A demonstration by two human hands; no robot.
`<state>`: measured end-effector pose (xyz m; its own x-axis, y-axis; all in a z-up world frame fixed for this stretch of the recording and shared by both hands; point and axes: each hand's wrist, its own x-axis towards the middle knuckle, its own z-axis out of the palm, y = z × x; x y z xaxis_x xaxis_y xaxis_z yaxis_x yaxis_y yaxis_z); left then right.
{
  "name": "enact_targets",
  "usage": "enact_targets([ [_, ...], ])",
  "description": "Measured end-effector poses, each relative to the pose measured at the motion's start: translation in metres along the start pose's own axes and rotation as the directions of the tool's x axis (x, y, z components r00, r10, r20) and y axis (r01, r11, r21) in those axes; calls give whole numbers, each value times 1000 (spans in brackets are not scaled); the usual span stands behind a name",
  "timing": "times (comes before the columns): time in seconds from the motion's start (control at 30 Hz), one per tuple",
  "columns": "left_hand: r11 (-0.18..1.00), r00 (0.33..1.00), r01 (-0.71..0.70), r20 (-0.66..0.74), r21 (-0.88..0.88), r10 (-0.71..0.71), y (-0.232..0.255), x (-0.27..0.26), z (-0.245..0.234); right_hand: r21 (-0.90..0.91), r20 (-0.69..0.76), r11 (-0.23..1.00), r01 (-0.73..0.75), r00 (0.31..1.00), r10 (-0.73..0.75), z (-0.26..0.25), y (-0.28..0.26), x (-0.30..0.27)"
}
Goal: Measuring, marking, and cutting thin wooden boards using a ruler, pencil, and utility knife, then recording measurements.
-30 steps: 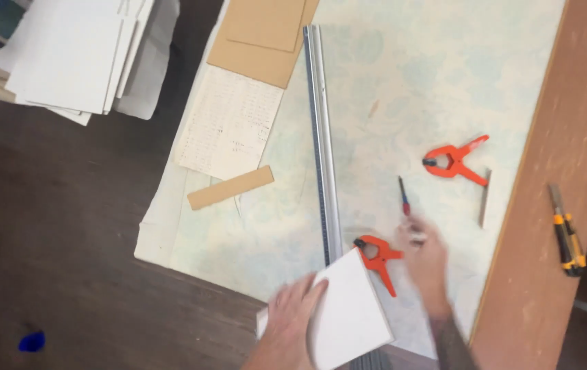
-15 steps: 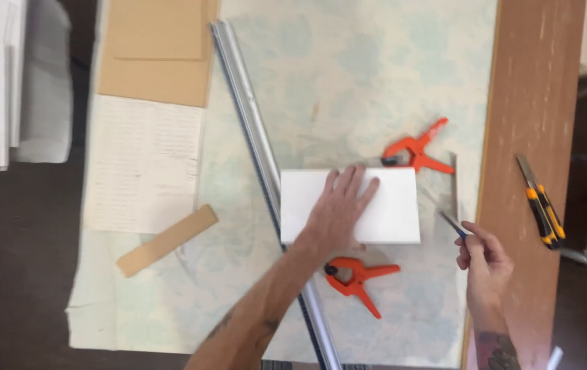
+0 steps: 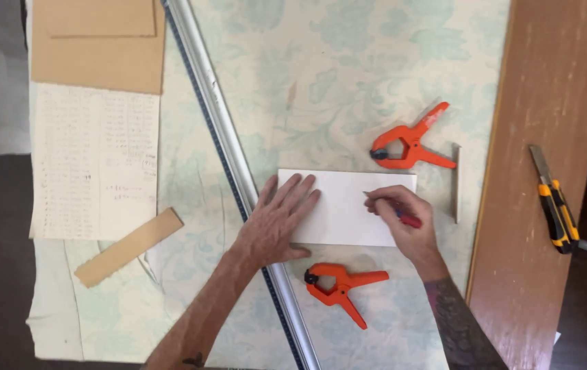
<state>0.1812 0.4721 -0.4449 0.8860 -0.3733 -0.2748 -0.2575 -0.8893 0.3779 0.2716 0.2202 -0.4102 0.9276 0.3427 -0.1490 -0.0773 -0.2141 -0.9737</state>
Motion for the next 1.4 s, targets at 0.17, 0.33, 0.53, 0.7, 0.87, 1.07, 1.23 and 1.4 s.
enact_targets([
  [0.17, 997, 988, -75, -136, -29, 70, -14, -13, 17, -36, 97, 998, 51, 994, -47, 16, 35, 13],
  [0.33, 994, 914, -50, -405, -99, 6, -7, -19, 49, -120, 126, 993, 3, 992, 12, 27, 56, 16],
  [0.53, 992, 782, -15, -620, -122, -65, -2, -20, 64, -243, 62, 969, 31, 998, -16, 22, 69, 2],
  [0.7, 950, 826, -131, -561, -285, -54, -4, -35, 51, -333, 4, 942, -34, 999, 37, 35, 53, -3],
  [0.87, 977, 856, -26, -510, -211, -87, -1, -41, 57, -353, 26, 936, -9, 999, 20, 43, 40, -10],
  [1.07, 989, 841, 1, -535, -150, -82, 0, -40, 60, -419, -11, 908, 17, 1000, -24, 41, 52, -11],
  [1.23, 991, 844, 8, -530, -131, -77, 1, -40, 53, -409, -65, 902, -137, 991, 121, 47, 35, -3],
  [1.4, 939, 850, -32, -503, -341, -154, -12, -52, 33, -290, 107, 955, 58, 994, -28, 130, -54, 22],
])
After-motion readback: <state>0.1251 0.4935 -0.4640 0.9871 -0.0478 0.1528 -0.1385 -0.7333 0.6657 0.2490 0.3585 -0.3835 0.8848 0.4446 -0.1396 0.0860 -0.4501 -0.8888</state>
